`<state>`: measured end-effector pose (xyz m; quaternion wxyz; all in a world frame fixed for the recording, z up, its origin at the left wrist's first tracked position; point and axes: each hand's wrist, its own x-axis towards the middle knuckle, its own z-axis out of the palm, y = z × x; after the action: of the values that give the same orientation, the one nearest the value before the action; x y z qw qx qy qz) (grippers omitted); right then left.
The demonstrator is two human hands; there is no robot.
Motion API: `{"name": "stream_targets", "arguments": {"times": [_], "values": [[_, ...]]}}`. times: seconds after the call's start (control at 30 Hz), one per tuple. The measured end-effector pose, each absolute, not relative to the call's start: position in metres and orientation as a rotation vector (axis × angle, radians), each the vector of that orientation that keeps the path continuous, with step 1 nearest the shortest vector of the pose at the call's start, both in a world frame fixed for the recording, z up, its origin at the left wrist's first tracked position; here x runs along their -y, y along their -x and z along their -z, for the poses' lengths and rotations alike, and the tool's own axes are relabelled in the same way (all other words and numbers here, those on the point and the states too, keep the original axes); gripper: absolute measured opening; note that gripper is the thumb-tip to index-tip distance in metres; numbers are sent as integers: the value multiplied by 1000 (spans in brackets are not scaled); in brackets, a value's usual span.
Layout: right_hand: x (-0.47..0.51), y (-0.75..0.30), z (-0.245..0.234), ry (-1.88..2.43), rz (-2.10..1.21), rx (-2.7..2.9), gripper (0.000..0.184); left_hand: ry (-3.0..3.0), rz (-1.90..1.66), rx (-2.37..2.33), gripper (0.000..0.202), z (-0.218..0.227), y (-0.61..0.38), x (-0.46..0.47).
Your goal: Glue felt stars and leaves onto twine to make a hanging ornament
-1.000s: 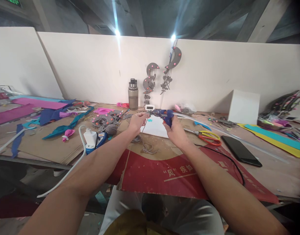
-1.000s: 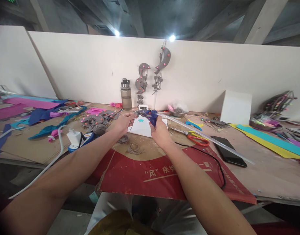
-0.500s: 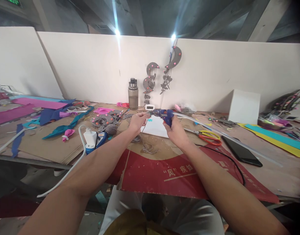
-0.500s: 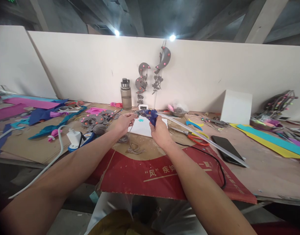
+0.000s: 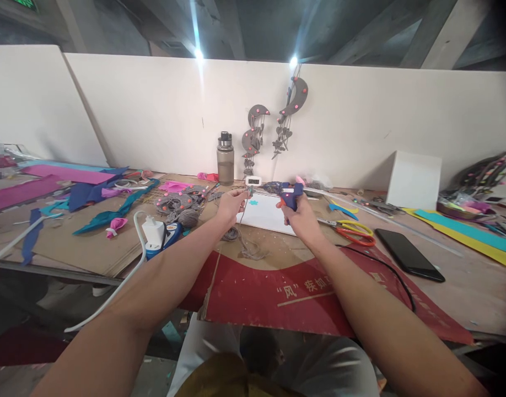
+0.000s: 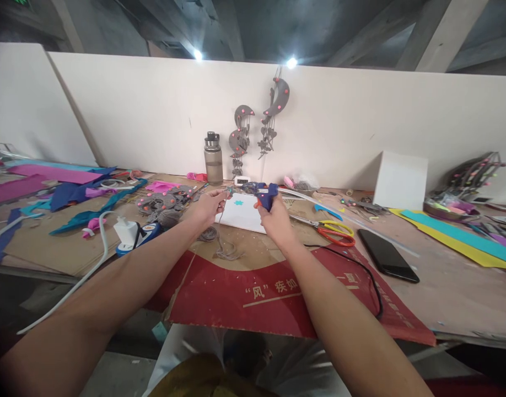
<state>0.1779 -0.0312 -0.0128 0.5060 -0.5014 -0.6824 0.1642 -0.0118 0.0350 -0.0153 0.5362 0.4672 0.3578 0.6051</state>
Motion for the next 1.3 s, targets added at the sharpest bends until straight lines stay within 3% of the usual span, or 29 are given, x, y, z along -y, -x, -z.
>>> {"name": "stream_targets", "arguments": {"times": [0.1,0.27,0.6,0.7,0.8,0.97,1.1,1.3], "values": [[19,-190,16,1424,-450,1581,28,-1123,-1446,-861,23,15,12,-35],[6,-207,20,1878,-221,1633,17,-1212,-1475,-858,21,12,9,-29],[10,-209,26,2046,-97,1751,21,-1413,-1473,-917,16,9,2,-17],[17,-200,20,1868,-44,1685,20,-1584,-1510,-1005,13,10,1,-14],[26,-180,15,1463,-384,1541,20,-1847,-1602,-1114,9,10,-1,-10],[39,-147,11,906,-1091,1192,41,-2207,-1709,-1102,4,9,-5,-3],[42,-143,7,794,-1265,1074,53,-2302,-1680,-1060,6,10,-7,-1],[38,-147,9,818,-1273,1137,37,-2039,-1563,-1061,5,20,-10,-7]]}}
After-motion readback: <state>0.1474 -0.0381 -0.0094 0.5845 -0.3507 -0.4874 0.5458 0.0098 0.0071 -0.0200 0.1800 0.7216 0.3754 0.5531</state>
